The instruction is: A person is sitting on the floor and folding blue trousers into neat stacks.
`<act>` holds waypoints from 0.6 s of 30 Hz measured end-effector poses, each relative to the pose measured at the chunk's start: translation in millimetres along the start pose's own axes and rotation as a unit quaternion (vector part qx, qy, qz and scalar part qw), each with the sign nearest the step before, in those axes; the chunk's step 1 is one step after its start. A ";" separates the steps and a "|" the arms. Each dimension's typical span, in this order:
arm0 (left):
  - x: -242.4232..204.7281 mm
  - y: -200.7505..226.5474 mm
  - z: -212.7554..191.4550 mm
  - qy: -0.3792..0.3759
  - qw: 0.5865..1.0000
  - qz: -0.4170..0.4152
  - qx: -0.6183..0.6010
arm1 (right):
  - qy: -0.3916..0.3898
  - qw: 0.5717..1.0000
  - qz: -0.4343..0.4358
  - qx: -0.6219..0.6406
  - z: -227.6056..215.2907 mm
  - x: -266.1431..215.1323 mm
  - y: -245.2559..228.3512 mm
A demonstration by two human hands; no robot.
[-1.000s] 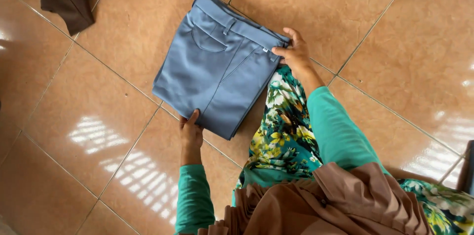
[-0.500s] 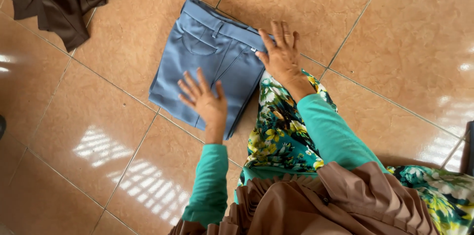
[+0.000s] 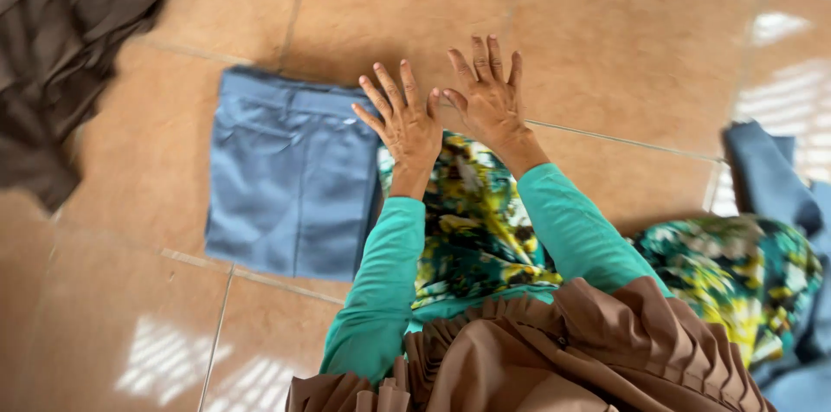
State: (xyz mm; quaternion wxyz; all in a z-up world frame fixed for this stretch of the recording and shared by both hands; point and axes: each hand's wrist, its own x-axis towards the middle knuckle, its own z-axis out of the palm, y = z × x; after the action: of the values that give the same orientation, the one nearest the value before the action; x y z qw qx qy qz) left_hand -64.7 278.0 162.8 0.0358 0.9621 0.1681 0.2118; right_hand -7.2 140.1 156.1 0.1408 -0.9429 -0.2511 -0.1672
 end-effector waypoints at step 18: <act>-75.5 297.7 -1.2 -0.276 0.913 0.286 -0.090 | -0.126 0.897 0.421 -0.035 -134.9 -182.8 207.8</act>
State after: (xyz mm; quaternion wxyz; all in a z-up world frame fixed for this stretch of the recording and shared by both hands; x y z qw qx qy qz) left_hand -37.9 -27.7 175.7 0.1047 0.9820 -0.1504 -0.0463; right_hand -81.5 -158.4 169.8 0.1321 -0.9781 0.1599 0.0196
